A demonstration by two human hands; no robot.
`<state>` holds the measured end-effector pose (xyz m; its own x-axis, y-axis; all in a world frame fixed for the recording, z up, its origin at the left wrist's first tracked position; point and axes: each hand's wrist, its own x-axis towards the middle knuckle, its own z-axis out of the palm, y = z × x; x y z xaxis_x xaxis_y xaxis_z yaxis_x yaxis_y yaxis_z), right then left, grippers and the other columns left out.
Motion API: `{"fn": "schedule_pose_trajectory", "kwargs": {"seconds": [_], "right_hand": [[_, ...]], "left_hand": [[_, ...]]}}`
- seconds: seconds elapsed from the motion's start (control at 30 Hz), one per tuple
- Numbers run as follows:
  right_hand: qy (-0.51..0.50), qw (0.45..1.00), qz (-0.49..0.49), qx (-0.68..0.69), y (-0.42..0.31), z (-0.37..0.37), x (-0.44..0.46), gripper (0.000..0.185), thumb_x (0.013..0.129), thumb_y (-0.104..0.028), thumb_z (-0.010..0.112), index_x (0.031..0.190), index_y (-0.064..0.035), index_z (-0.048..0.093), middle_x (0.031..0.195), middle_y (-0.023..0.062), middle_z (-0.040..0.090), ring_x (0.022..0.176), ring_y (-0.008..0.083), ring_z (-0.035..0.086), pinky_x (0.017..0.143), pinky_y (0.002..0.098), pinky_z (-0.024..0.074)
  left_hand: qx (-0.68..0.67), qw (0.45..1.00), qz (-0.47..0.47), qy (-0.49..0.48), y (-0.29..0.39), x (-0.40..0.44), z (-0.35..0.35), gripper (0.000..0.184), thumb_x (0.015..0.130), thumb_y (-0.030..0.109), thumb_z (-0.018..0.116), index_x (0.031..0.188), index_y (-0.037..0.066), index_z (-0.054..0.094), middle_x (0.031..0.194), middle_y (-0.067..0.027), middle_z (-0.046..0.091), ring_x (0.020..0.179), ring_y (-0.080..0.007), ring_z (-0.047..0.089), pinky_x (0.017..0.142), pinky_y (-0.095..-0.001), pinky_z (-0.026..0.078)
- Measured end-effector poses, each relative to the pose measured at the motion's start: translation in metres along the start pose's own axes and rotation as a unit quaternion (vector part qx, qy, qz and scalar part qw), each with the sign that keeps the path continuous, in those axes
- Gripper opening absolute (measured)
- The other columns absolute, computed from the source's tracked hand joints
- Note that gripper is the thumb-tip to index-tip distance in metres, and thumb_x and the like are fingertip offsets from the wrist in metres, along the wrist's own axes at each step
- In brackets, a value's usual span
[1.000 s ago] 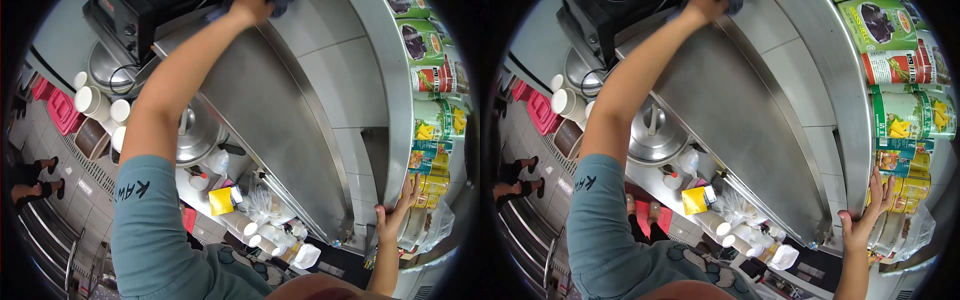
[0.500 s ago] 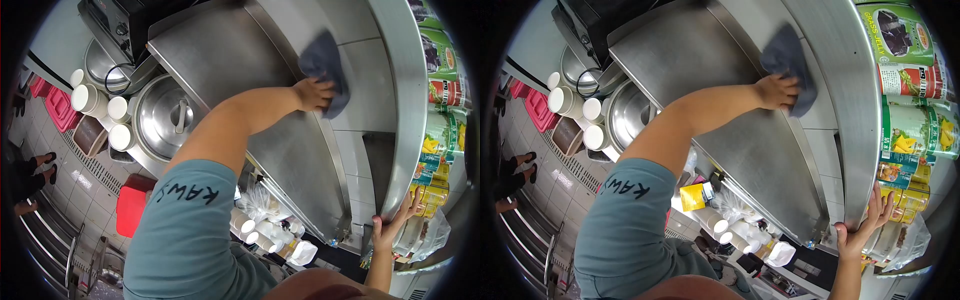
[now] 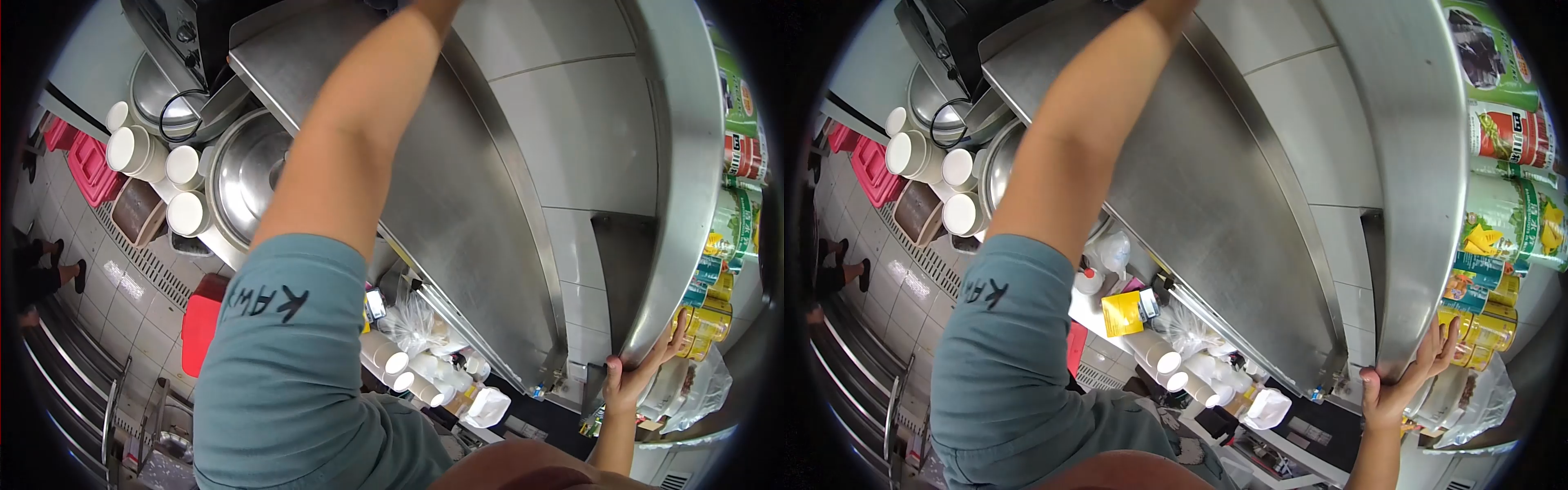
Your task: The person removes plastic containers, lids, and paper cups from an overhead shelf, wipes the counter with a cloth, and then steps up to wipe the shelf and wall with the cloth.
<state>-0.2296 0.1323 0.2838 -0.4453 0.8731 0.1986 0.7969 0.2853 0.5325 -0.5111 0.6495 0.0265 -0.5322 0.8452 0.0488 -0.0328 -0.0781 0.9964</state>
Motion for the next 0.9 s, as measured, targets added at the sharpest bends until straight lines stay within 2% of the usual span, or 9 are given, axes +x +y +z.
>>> {"fn": "schedule_pose_trajectory", "kwargs": {"seconds": [0.1,0.13,0.2,0.33,0.47,0.67,0.8,0.87,0.9], "right_hand": [[-0.04,0.999,0.006,-0.01,-0.004,-0.007,0.006,0.095,0.092,-0.073,0.053,0.154,-0.003,0.036,0.157,0.0242,0.038,0.152,0.0456,0.017,0.121,0.0589,0.0144],[-0.031,0.999,0.002,-0.005,-0.004,-0.006,0.007,0.095,0.092,-0.073,0.053,0.154,-0.003,0.036,0.157,0.0242,0.038,0.152,0.0456,0.017,0.121,0.0589,0.0144],[-0.017,1.0,-0.003,0.01,-0.004,-0.004,0.007,0.094,0.093,-0.072,0.054,0.154,-0.0029,0.037,0.156,0.024,0.041,0.152,0.0444,0.018,0.122,0.0578,0.0129],[-0.025,0.999,-0.002,0.025,-0.008,-0.007,0.011,0.091,0.094,-0.068,0.056,0.153,-0.0018,0.038,0.155,0.0247,0.042,0.151,0.0454,0.018,0.122,0.0579,0.0123],[-0.017,0.999,0.013,0.042,-0.011,-0.005,0.009,0.09,0.094,-0.068,0.056,0.153,-0.0026,0.038,0.155,0.0253,0.042,0.151,0.0463,0.017,0.121,0.059,0.0128],[-0.029,0.999,0.015,0.039,-0.01,-0.006,0.007,0.089,0.095,-0.068,0.055,0.154,-0.0038,0.036,0.155,0.025,0.043,0.151,0.0466,0.018,0.121,0.0593,0.014],[-0.034,0.999,0.022,0.025,-0.008,-0.007,0.007,0.092,0.094,-0.072,0.052,0.154,-0.0043,0.036,0.155,0.0234,0.043,0.15,0.047,0.02,0.12,0.0602,0.0144],[-0.033,0.999,0.021,0.021,-0.006,-0.004,0.007,0.092,0.093,-0.073,0.052,0.154,-0.0048,0.036,0.155,0.0231,0.043,0.15,0.0471,0.021,0.12,0.0605,0.0146],[-0.028,0.999,0.019,0.02,-0.005,-0.003,0.007,0.092,0.093,-0.073,0.052,0.154,-0.0055,0.037,0.155,0.023,0.043,0.149,0.0473,0.021,0.12,0.0608,0.0149]], "left_hand": [[0.035,0.994,-0.026,0.104,-0.023,-0.067,0.066,0.061,0.108,0.052,0.031,0.157,0.017,0.039,0.167,-0.0246,0.018,0.152,-0.0517,0.014,0.122,-0.0641,0.014],[-0.044,0.993,-0.006,0.112,-0.005,-0.121,0.064,0.064,0.104,0.046,0.046,0.149,0.001,0.043,0.165,-0.0345,0.004,0.149,-0.0572,0.015,0.117,-0.0711,0.016],[-0.021,0.996,0.021,0.079,-0.001,-0.216,0.098,0.064,0.106,0.038,0.046,0.147,-0.011,0.041,0.163,-0.0403,-0.003,0.147,-0.0625,0.011,0.116,-0.072,0.014],[-0.026,0.981,0.038,-0.187,-0.03,-0.363,0.121,0.062,0.104,0.043,0.049,0.145,-0.004,0.042,0.158,-0.0415,0.016,0.142,-0.0675,0.015,0.116,-0.072,0.015],[0.029,0.969,-0.021,-0.243,-0.029,-0.292,0.093,0.065,0.107,0.048,0.04,0.143,-0.006,0.047,0.152,-0.0404,0.032,0.142,-0.066,0.018,0.117,-0.0711,0.015],[0.034,0.997,0.016,0.064,-0.028,-0.109,0.041,0.066,0.107,0.049,0.035,0.137,-0.006,0.052,0.157,-0.0388,0.026,0.147,-0.0614,0.015,0.116,-0.0706,0.018],[-0.053,0.997,-0.043,0.039,0.023,-0.054,-0.004,0.057,0.107,0.043,0.036,0.137,-0.003,0.053,0.163,-0.0295,0.023,0.152,-0.0534,0.011,0.12,-0.0668,0.014],[0.186,0.953,0.239,0.017,0.022,-0.024,0.036,0.056,0.106,0.041,0.039,0.148,0.004,0.045,0.163,-0.0275,0.024,0.152,-0.0509,0.014,0.121,-0.0659,0.014],[0.186,0.953,0.239,0.017,0.022,-0.023,0.037,0.056,0.106,0.041,0.039,0.148,0.004,0.045,0.163,-0.0275,0.024,0.152,-0.0509,0.014,0.121,-0.0659,0.014]]}}
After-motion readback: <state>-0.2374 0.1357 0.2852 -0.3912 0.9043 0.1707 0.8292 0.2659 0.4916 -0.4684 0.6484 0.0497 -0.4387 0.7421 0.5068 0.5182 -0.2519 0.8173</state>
